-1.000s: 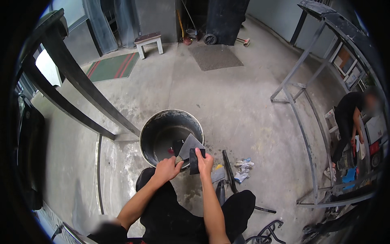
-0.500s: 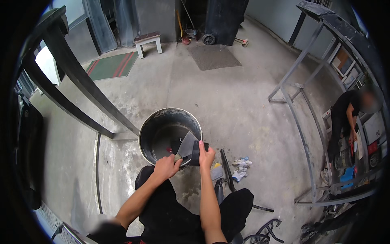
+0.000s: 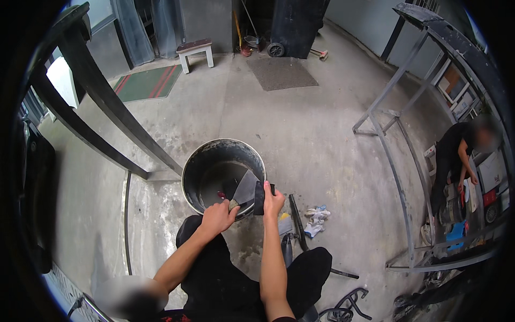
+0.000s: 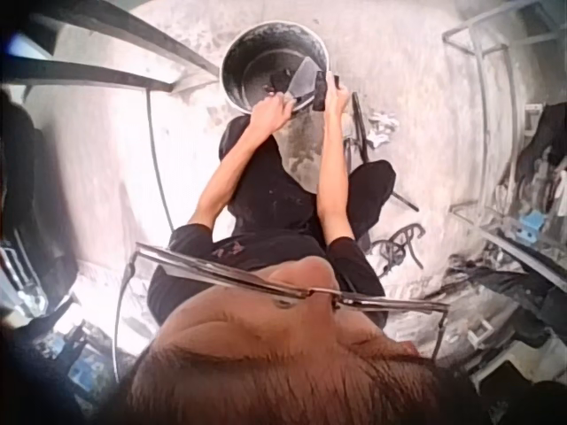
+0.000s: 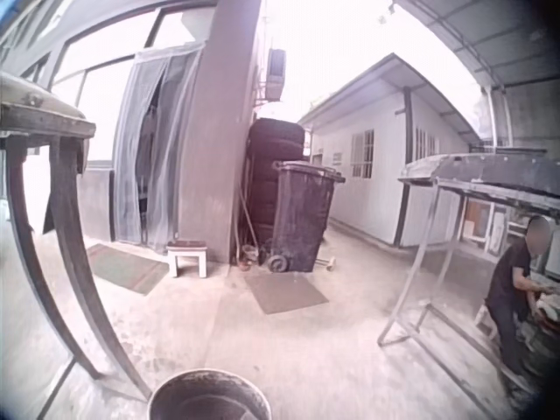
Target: The person sits on the floor in a garage and sands a small rectangular metal piece using a sanding block. They repeatedly rub the block over the metal surface and dip it into a bucket of water to clean it.
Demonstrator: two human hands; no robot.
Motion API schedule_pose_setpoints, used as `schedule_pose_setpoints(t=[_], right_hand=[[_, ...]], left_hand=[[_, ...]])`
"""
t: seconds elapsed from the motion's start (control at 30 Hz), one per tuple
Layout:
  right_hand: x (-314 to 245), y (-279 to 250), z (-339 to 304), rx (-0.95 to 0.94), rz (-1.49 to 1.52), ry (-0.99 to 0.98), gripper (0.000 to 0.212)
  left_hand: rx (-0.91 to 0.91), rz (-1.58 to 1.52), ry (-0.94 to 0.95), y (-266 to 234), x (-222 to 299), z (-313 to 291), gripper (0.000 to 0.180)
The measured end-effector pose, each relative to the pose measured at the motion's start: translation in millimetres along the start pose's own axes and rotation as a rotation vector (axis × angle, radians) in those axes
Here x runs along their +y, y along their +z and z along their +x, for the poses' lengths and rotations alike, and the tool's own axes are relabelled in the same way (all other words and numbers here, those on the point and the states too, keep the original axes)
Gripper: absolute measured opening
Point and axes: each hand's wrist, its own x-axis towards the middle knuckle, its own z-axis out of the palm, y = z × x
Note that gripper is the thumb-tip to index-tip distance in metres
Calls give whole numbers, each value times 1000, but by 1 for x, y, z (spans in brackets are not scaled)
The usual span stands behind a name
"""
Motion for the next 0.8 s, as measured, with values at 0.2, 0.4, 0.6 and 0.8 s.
schedule_pose_setpoints(t=[0.2, 0.4, 0.6, 0.8], right_hand=[[-1, 5, -22, 27, -258, -189, 53], [4, 8, -40, 95, -247, -409, 54], [-6, 2, -13, 28, -263, -212, 53], [1, 1, 0, -30, -79, -182, 56]], left_hand=[[-16, 33, -11, 1, -3, -3, 46], [-41, 14, -10, 2, -4, -2, 46], [-1, 10, -5, 4, -3, -1, 46], [9, -2, -2, 3, -1, 1, 45]])
